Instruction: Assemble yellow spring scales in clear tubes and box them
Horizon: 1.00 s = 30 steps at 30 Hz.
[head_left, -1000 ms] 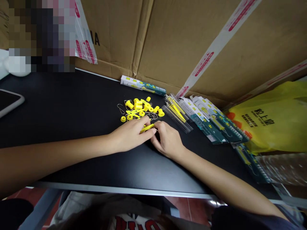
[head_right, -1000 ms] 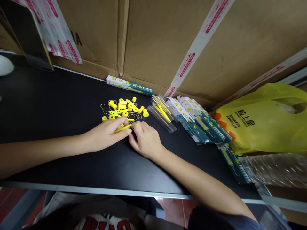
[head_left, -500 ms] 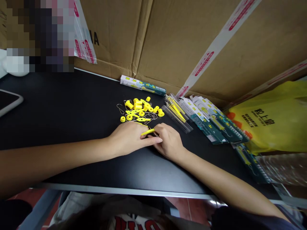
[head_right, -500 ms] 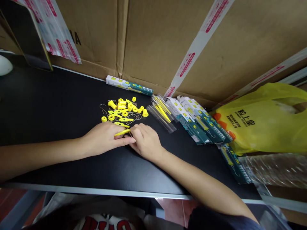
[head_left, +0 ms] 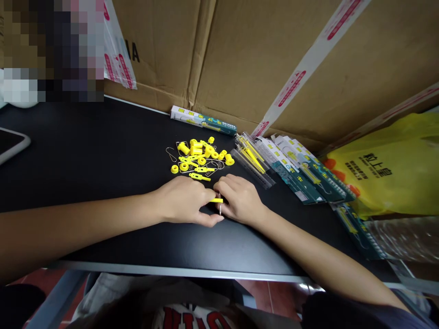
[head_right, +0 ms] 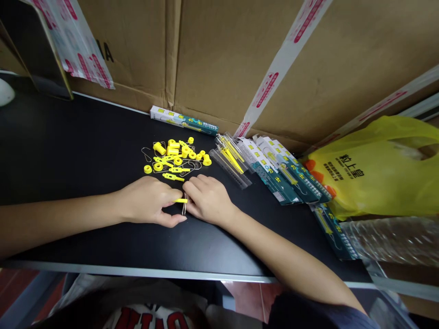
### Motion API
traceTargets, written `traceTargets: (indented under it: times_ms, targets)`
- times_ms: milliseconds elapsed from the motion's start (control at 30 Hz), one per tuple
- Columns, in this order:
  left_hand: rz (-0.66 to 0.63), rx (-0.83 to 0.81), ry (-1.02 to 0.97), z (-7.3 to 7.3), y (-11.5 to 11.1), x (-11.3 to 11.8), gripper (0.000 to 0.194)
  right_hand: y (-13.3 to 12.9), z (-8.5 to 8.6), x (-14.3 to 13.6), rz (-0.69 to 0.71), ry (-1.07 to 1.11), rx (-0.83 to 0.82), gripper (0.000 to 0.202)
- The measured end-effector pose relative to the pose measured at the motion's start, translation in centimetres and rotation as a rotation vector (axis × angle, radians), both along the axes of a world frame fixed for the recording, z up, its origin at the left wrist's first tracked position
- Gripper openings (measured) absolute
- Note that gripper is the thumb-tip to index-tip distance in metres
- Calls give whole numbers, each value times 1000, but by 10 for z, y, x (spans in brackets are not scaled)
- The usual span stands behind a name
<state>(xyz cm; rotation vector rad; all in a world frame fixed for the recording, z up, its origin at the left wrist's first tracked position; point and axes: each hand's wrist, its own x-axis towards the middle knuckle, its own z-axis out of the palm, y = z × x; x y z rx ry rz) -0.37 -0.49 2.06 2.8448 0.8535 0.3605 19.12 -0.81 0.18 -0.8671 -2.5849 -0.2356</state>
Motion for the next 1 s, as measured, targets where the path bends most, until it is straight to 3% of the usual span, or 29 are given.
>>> traceTargets:
  times_ms: [100, 200, 333, 467, 600, 733, 1000]
  targets:
    - [-24, 50, 51, -1, 1, 0, 40, 0, 4, 2, 88, 132, -292, 3]
    - [-39, 95, 82, -3, 3, -1, 41, 2, 8, 4, 187, 285, -615, 13]
    - [-64, 122, 83, -5, 4, 0, 40, 0, 8, 2, 75, 487, -911, 34]
    - [-95, 133, 77, -5, -1, 3, 42, -10, 5, -8, -21, 715, -1093, 44]
    - [-116, 164, 68, -5, -7, 5, 44, -15, 6, -17, -92, 809, -1194, 49]
    - [-134, 135, 86, -5, -11, 6, 42, -13, 11, -20, -173, 882, -1139, 53]
    - [-57, 91, 73, 0, -4, 4, 42, -4, 7, -16, -164, 1037, -1178, 54]
